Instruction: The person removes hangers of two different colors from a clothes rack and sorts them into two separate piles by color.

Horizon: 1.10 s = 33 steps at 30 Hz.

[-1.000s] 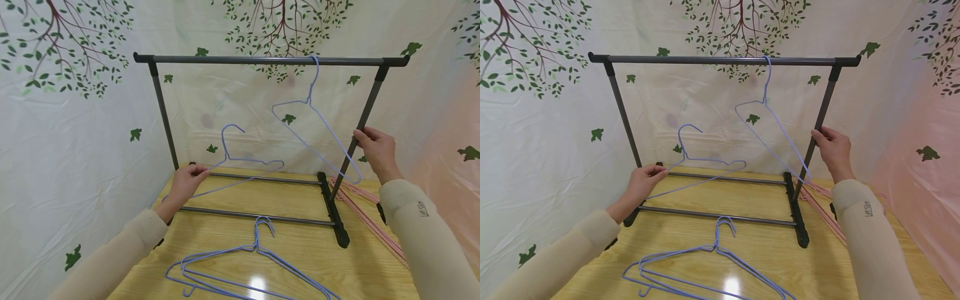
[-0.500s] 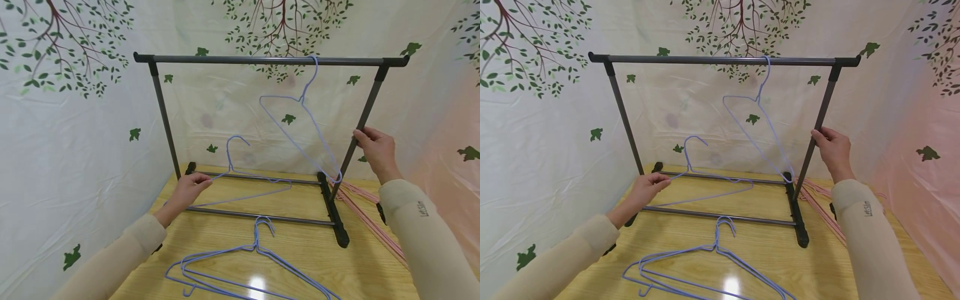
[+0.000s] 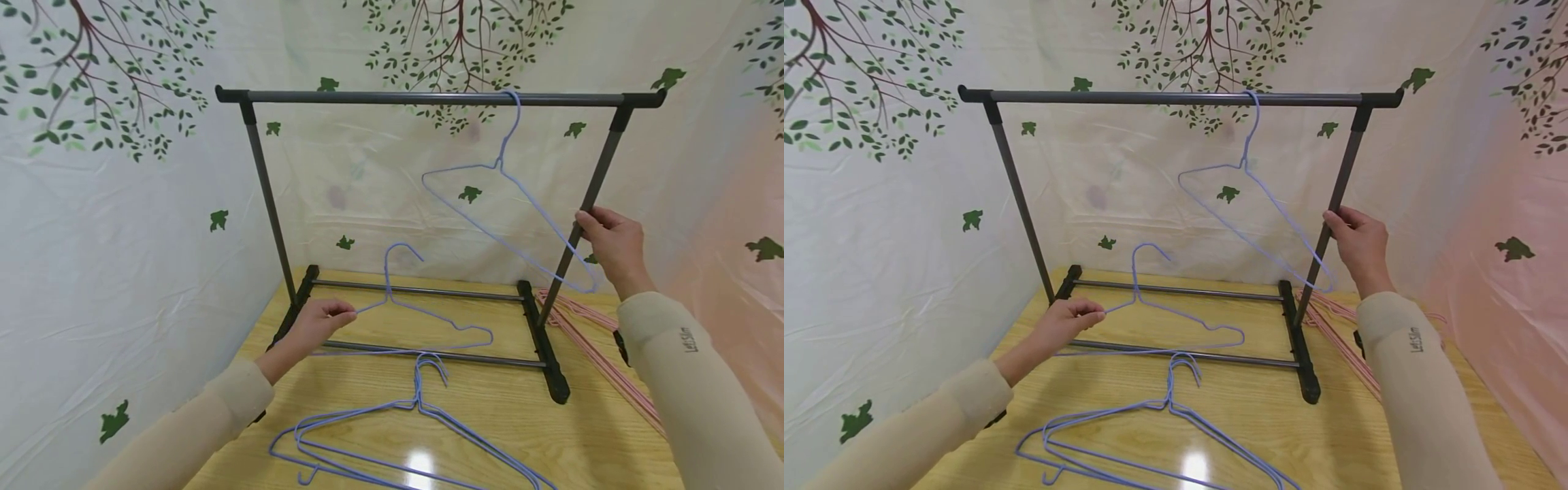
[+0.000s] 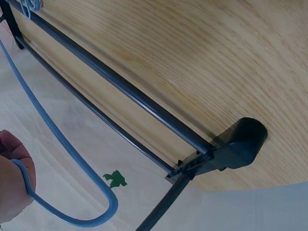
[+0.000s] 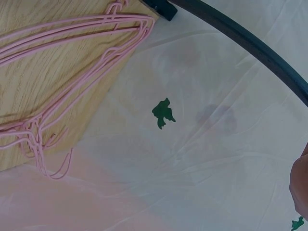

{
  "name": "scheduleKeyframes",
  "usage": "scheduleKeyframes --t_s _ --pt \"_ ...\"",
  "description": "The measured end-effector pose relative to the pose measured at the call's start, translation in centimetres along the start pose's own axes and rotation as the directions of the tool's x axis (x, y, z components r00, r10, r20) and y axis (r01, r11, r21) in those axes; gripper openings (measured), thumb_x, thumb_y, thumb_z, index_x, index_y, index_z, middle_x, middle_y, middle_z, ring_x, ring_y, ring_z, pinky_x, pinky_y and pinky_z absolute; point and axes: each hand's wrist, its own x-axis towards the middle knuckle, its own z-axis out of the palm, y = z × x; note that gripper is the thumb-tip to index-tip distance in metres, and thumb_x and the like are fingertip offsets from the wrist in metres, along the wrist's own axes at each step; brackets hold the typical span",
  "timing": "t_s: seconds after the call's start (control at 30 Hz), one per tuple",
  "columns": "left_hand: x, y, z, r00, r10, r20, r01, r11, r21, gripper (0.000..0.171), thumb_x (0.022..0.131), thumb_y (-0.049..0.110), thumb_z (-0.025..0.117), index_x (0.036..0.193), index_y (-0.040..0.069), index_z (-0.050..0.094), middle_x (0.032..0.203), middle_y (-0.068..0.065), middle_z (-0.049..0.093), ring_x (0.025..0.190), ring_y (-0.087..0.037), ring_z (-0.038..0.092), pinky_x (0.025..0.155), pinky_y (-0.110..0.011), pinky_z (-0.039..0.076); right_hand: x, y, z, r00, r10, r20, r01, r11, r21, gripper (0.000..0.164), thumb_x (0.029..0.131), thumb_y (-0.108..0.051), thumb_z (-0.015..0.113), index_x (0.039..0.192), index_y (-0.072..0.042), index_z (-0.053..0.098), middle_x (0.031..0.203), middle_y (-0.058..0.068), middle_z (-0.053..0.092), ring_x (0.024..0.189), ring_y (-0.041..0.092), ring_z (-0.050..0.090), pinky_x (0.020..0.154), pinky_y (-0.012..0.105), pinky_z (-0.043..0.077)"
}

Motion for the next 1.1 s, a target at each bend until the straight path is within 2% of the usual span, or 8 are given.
scheduleKeyframes --t_s 0.1,0.2,0.4,0.57,0.77,0.83,1.0,1.1 --pt "-0.2 0.0 0.5 1.0 0.002 0.03 -0.002 1.0 -0.016 0.015 0.097 0.017 0.067 0.102 0.005 0.074 0.091 -0.002 0.07 0.079 -0.021 0.06 0.065 -0.034 0.05 0.1 0.1 0.0 1.0 -0.015 -0.001 0.015 1.0 0.007 0.064 0.095 -0.045 0.061 0.141 -0.002 0.054 0.092 -0.028 0.063 0.085 -0.011 0.064 0.094 0.022 0.048" --pt "-0.4 -0.1 1.0 0.998 0.012 0.06 -0.011 1.0 -0.026 0.017 0.097 0.018 0.066 0.102 0.005 0.074 0.089 -0.002 0.069 0.079 -0.019 0.06 0.066 -0.036 0.051 0.1 0.1 0.0 1.0 -0.017 0.0 0.017 1.0 0.011 0.064 0.095 -0.044 0.062 0.141 -0.002 0.053 0.091 -0.028 0.063 0.085 -0.011 0.064 0.088 0.017 0.05" --pt "-1.1 0.0 2.0 0.99 0.026 0.138 -0.016 0.997 -0.077 0.018 0.098 0.019 0.065 0.102 0.004 0.074 0.093 -0.004 0.069 0.082 -0.028 0.059 0.069 -0.038 0.052 0.1 0.2 0.1 1.0 -0.021 -0.004 0.021 1.0 0.002 0.063 0.095 -0.044 0.061 0.141 -0.002 0.054 0.094 -0.026 0.064 0.085 -0.011 0.064 0.093 0.02 0.048" --pt "-1.8 0.1 2.6 0.982 0.008 0.188 0.015 0.992 -0.124 0.017 0.097 0.018 0.066 0.099 0.004 0.074 0.085 -0.003 0.067 0.078 -0.025 0.058 0.066 -0.03 0.049 0.0 0.1 0.1 1.0 -0.014 -0.002 0.014 1.0 0.015 0.063 0.095 -0.045 0.061 0.142 -0.003 0.053 0.095 -0.026 0.064 0.086 -0.011 0.064 0.099 0.024 0.046" --pt "-2.7 0.1 3.1 0.97 -0.04 0.241 0.081 0.983 -0.165 0.017 0.097 0.019 0.066 0.1 0.004 0.074 0.08 0.0 0.063 0.073 -0.016 0.055 0.067 -0.03 0.049 0.1 0.1 0.2 0.999 -0.035 -0.027 0.037 0.997 0.073 0.06 0.095 -0.037 0.066 0.14 0.002 0.054 0.082 -0.03 0.064 0.08 -0.009 0.064 0.072 0.009 0.049" --pt "-3.0 -0.1 3.3 0.964 -0.049 0.261 0.099 0.979 -0.18 0.018 0.097 0.018 0.065 0.1 0.002 0.073 0.081 0.0 0.063 0.075 -0.017 0.055 0.07 -0.032 0.05 0.1 0.1 0.2 0.999 -0.033 -0.026 0.035 0.998 0.055 0.061 0.095 -0.038 0.065 0.14 0.001 0.054 0.083 -0.031 0.063 0.08 -0.01 0.064 0.075 0.01 0.05" --pt "-3.9 -0.2 4.0 0.95 -0.052 0.309 0.117 0.973 -0.197 0.018 0.097 0.015 0.065 0.1 -0.001 0.073 0.08 0.0 0.062 0.074 -0.017 0.055 0.075 -0.04 0.052 0.1 0.3 0.1 1.0 -0.014 -0.008 0.013 1.0 -0.005 0.064 0.095 -0.047 0.061 0.142 -0.005 0.054 0.095 -0.026 0.062 0.085 -0.011 0.063 0.101 0.028 0.046" --pt "-4.5 -0.1 4.4 0.942 -0.052 0.331 0.124 0.972 -0.201 0.017 0.097 0.014 0.065 0.099 -0.002 0.073 0.079 -0.001 0.062 0.073 -0.015 0.055 0.074 -0.04 0.052 0.2 0.4 0.1 1.0 -0.018 -0.01 0.017 1.0 -0.015 0.063 0.095 -0.048 0.061 0.141 -0.005 0.055 0.096 -0.026 0.062 0.085 -0.011 0.063 0.103 0.032 0.045"
